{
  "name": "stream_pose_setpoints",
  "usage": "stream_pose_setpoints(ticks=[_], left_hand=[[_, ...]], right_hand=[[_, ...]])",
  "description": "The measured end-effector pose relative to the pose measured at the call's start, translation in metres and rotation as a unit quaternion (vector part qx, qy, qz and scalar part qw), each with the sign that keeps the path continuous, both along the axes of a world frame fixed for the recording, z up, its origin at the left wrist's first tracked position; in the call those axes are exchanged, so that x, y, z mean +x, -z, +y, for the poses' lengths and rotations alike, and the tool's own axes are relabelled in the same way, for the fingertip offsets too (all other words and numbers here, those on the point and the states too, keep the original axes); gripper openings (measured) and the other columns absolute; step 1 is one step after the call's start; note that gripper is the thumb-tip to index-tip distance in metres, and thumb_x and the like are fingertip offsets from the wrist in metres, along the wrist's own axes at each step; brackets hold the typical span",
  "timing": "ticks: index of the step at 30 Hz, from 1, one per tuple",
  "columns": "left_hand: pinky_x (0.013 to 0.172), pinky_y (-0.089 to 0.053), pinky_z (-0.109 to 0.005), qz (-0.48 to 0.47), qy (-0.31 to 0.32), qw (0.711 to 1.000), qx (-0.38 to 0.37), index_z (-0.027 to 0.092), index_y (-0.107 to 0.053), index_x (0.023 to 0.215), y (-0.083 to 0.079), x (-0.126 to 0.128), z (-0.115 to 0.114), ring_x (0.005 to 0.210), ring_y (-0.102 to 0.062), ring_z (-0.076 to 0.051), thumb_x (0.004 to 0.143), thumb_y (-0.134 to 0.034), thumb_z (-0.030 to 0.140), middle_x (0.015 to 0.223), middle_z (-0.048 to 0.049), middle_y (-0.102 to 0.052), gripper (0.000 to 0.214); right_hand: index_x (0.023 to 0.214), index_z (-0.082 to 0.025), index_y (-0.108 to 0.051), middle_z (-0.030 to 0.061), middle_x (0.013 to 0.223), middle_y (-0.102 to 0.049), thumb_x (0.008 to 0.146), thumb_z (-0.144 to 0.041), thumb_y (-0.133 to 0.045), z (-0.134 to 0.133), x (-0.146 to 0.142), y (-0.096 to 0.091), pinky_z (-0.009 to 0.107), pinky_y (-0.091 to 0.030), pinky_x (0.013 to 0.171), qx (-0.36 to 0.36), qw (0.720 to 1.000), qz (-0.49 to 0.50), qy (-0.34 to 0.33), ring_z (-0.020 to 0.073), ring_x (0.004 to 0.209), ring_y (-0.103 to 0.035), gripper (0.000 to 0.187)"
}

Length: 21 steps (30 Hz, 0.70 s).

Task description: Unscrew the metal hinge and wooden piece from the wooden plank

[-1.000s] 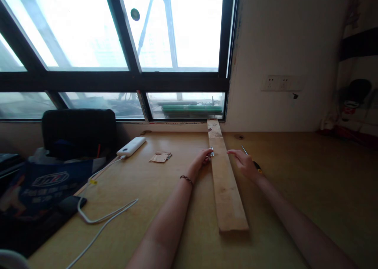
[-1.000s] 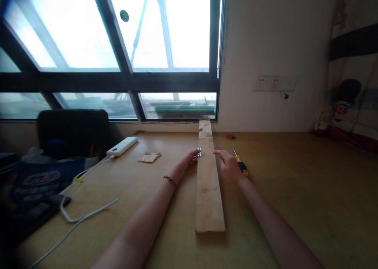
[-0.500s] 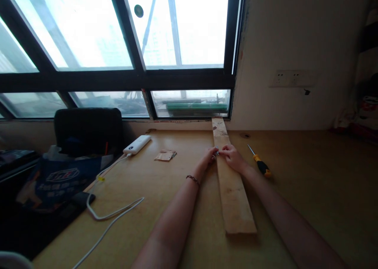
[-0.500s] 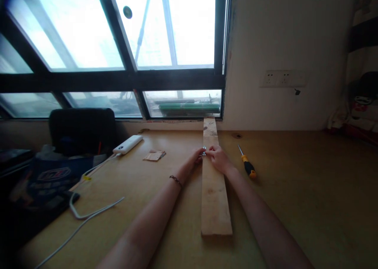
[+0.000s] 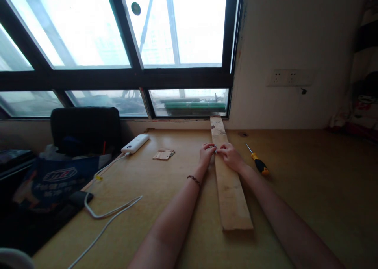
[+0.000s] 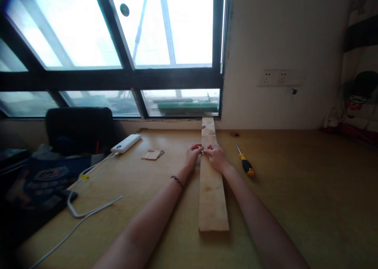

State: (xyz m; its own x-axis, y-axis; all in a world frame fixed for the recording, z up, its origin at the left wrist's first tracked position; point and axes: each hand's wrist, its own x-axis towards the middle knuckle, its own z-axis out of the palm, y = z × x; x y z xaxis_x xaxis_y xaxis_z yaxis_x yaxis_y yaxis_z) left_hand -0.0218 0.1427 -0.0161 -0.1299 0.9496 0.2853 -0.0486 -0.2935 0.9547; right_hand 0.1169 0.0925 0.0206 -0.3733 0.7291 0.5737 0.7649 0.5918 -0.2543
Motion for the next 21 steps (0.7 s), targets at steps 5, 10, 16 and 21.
stream_pose_setpoints(ticks=[5,10,16,21], left_hand=[[0.081,-0.041,-0.026,0.001,0.002,1.0,0.02,0.016,-0.067,0.074,-0.001,-0.0021,0.0,0.092,-0.053,-0.017,0.059,-0.066,0.024,0.089,-0.0055,-0.059,0.017],[0.079,-0.042,-0.025,-0.047,0.034,0.998,-0.016,0.016,-0.068,0.073,-0.0043,-0.0024,-0.0032,0.093,-0.053,-0.017,0.057,-0.067,0.024,0.095,-0.0062,-0.059,0.018],[0.082,-0.041,-0.026,-0.028,0.043,0.999,-0.002,0.016,-0.068,0.074,-0.0037,-0.0034,-0.0017,0.093,-0.053,-0.016,0.06,-0.066,0.023,0.094,-0.0059,-0.059,0.016],[0.09,-0.037,-0.032,0.06,-0.01,0.998,0.031,0.021,-0.07,0.074,-0.0041,-0.0015,-0.0015,0.096,-0.051,-0.019,0.064,-0.064,0.021,0.09,-0.005,-0.059,0.011]], right_hand=[[0.094,-0.024,-0.066,0.0045,0.09,-0.055,0.077,-0.005,-0.046,-0.0011,-0.0005,-0.0022,0.031,-0.039,0.08,-0.002,1.0,0.002,-0.001,0.0171,0.089,-0.047,0.032],[0.093,-0.025,-0.066,0.0042,0.09,-0.055,0.076,-0.004,-0.046,-0.0029,-0.0008,-0.0049,0.031,-0.039,0.08,-0.007,1.0,-0.002,0.003,0.017,0.089,-0.047,0.034],[0.094,-0.025,-0.065,0.0043,0.089,-0.055,0.077,-0.004,-0.047,-0.0032,-0.0013,-0.005,0.031,-0.039,0.08,-0.009,1.0,-0.009,0.008,0.017,0.088,-0.046,0.033],[0.093,-0.025,-0.066,0.0044,0.088,-0.055,0.078,-0.006,-0.047,-0.0014,-0.0012,-0.0028,0.031,-0.039,0.08,-0.007,1.0,-0.007,0.009,0.0168,0.088,-0.046,0.03]])
